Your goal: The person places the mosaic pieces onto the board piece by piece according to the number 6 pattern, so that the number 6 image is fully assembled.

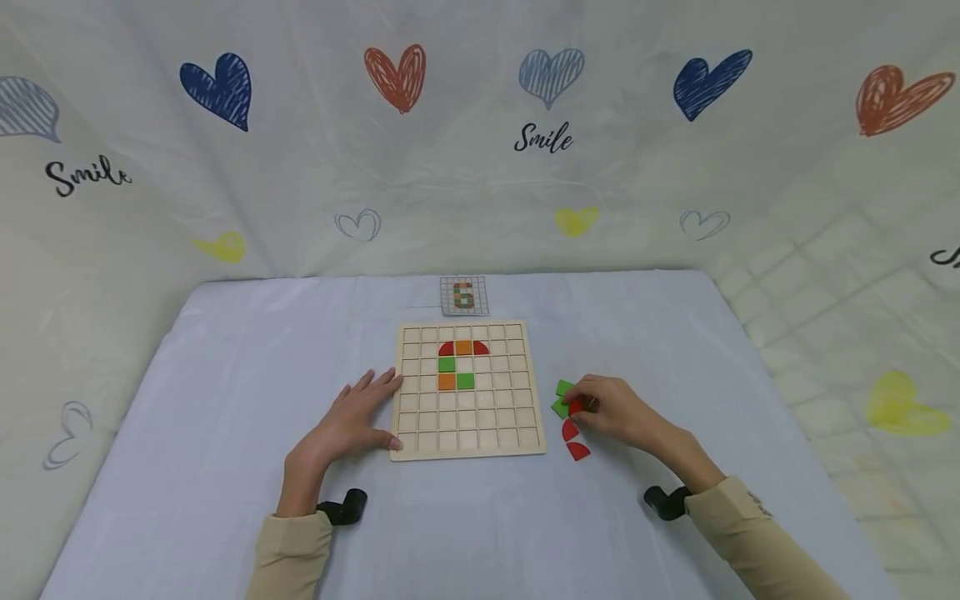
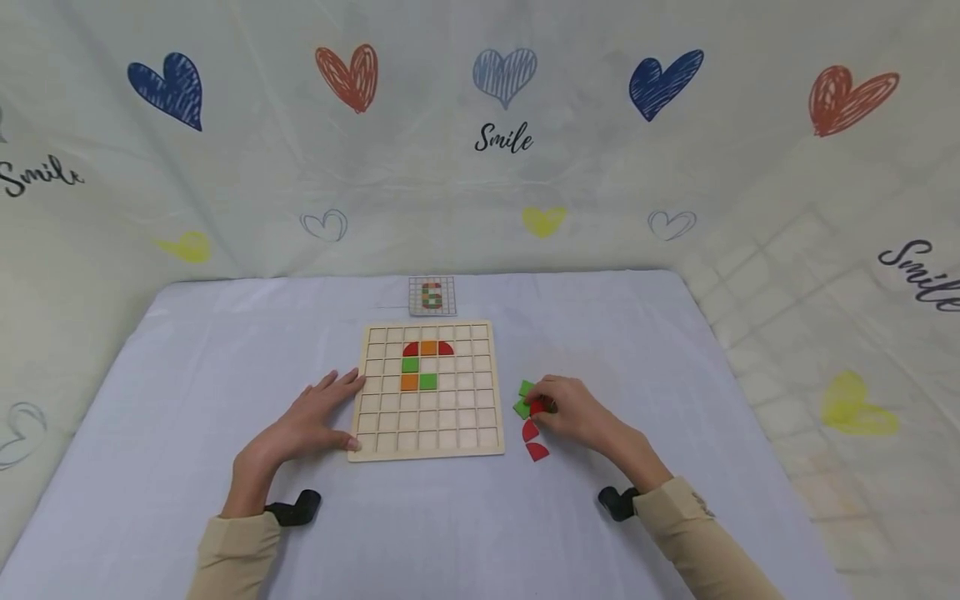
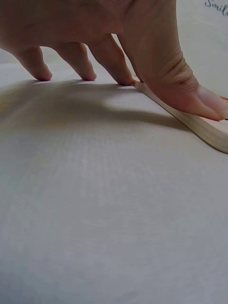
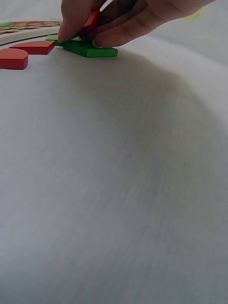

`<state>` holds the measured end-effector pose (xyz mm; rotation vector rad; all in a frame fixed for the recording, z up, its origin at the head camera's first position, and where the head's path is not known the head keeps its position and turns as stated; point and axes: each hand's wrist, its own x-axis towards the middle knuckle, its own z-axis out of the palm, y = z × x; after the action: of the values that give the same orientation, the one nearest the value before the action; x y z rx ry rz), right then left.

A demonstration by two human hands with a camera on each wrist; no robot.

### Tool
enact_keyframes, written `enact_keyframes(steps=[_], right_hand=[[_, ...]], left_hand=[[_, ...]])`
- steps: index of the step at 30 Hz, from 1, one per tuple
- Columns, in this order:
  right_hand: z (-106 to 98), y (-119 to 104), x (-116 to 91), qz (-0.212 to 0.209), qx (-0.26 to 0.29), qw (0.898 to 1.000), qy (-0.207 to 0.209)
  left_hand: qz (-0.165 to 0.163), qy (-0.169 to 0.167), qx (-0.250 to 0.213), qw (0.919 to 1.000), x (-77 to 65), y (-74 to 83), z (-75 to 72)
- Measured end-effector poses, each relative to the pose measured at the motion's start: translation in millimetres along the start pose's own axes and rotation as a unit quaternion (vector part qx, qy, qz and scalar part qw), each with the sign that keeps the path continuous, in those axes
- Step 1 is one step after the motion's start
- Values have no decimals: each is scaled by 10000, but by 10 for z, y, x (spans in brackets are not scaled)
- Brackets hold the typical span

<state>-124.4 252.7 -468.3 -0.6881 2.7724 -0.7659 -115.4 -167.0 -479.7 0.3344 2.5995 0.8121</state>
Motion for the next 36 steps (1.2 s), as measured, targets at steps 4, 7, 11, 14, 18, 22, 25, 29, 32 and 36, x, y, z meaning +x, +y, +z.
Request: enact_keyframes(steps=[4,7,11,14,18,22,25,29,32,36], right_hand=[[7,2,10,-117,82,9998,111],[14,0,26,-159,180,9995,198],[21,-21,49,-160,364,9989,258],[26,-48,69,-157,507,9983,252],[27,-98,121,-183,596,9977,257],[27,-147,175,-229,682,9970,290],[34,-181,203,-228,781,9963,264],[44,-235,257,-214,920,9954,186],[48,-276,311,-177,977,9950,130],[48,-340,403,-120,977,9951,104]], left_hand=[[-8,15,4,10000,-7,6,-1],[-20,18,-16,10000,-6,5,-5],[27,27,-25,10000,-3,5,-3],[43,35,-9,10000,-3,1,-1],[7,48,23,10000,-11,-7,-4],[22,74,9,10000,-27,4,-17],[28,60,-42,10000,-28,11,-18],[25,35,-43,10000,-15,8,-11],[-6,29,-13,10000,-5,4,-6],[-23,42,32,10000,1,-1,-3]])
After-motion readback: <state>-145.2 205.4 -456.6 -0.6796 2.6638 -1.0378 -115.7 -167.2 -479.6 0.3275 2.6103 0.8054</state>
